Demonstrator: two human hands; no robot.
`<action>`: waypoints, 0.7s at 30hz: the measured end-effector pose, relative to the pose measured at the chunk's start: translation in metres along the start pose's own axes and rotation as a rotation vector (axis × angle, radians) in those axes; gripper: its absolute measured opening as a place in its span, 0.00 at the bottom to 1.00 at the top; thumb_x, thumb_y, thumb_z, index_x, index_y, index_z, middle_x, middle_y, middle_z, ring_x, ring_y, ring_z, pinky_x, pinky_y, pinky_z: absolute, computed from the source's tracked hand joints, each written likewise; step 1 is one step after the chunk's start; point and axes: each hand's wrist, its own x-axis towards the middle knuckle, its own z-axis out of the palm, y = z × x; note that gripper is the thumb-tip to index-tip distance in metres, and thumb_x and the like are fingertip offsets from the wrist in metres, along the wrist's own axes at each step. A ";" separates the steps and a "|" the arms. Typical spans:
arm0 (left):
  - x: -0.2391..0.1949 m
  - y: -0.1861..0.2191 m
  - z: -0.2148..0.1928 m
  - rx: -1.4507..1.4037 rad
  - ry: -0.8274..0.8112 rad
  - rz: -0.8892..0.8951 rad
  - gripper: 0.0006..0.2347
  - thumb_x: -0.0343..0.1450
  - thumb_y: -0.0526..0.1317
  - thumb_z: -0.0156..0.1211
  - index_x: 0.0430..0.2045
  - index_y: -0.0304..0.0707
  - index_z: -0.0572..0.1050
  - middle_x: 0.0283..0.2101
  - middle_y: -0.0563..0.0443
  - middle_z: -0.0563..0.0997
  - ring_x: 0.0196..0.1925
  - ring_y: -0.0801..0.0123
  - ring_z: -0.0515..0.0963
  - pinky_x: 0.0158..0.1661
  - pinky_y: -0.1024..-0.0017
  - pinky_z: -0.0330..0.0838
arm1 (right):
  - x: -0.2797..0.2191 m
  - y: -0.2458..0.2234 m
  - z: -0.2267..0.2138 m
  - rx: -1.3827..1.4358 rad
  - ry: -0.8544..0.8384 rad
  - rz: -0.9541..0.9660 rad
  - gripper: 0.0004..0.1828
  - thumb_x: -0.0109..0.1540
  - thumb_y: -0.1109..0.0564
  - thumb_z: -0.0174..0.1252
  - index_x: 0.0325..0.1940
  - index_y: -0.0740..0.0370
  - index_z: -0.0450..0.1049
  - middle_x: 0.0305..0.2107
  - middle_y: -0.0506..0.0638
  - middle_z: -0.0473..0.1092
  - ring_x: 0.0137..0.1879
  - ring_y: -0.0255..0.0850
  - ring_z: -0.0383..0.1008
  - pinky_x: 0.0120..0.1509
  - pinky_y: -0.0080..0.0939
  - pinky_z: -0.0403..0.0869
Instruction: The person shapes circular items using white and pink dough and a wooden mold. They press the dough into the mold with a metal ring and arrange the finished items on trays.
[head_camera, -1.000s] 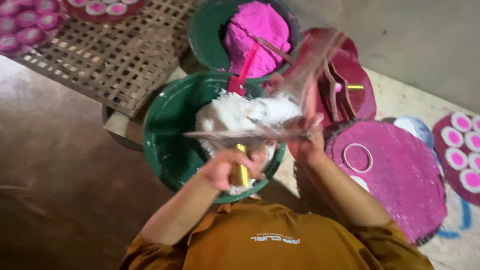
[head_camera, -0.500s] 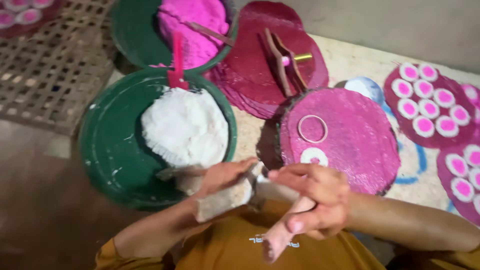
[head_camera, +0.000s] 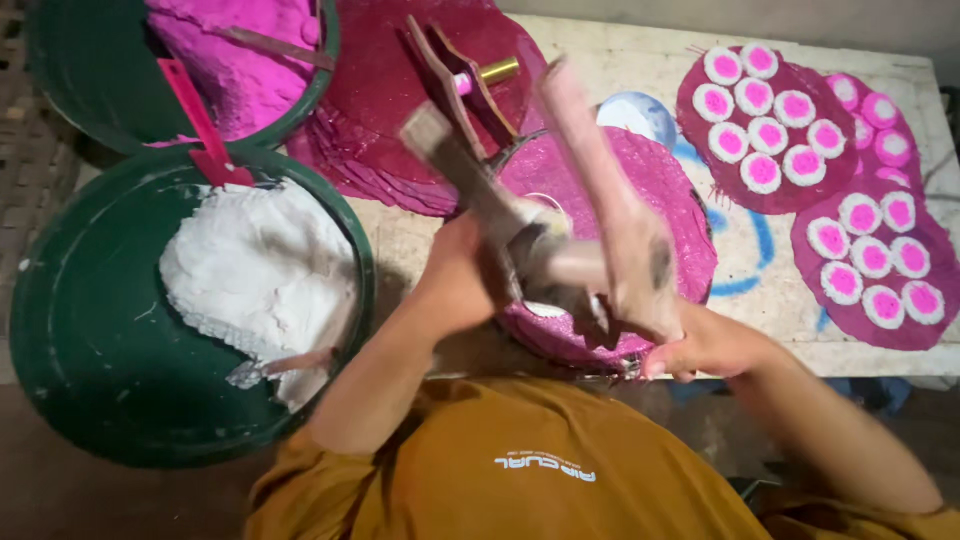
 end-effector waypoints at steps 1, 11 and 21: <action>0.016 -0.013 0.001 0.017 -0.006 0.182 0.24 0.66 0.47 0.70 0.55 0.40 0.74 0.55 0.43 0.80 0.59 0.57 0.78 0.61 0.62 0.74 | -0.005 0.011 0.004 0.023 0.072 -0.075 0.56 0.52 0.45 0.72 0.77 0.67 0.53 0.61 0.61 0.66 0.64 0.51 0.68 0.66 0.55 0.68; 0.086 -0.215 0.032 -0.393 0.265 -0.211 0.30 0.69 0.38 0.59 0.69 0.39 0.60 0.65 0.42 0.71 0.69 0.52 0.68 0.65 0.60 0.62 | -0.046 0.028 0.026 0.299 0.424 -0.393 0.53 0.55 0.39 0.67 0.74 0.71 0.55 0.57 0.60 0.66 0.64 0.51 0.68 0.70 0.53 0.65; -0.019 -0.097 0.066 0.675 0.236 0.348 0.20 0.68 0.39 0.67 0.55 0.51 0.75 0.60 0.44 0.69 0.64 0.51 0.63 0.62 0.49 0.50 | -0.044 0.034 0.035 0.264 0.476 -0.354 0.53 0.56 0.38 0.67 0.74 0.70 0.54 0.57 0.58 0.66 0.64 0.47 0.68 0.70 0.50 0.65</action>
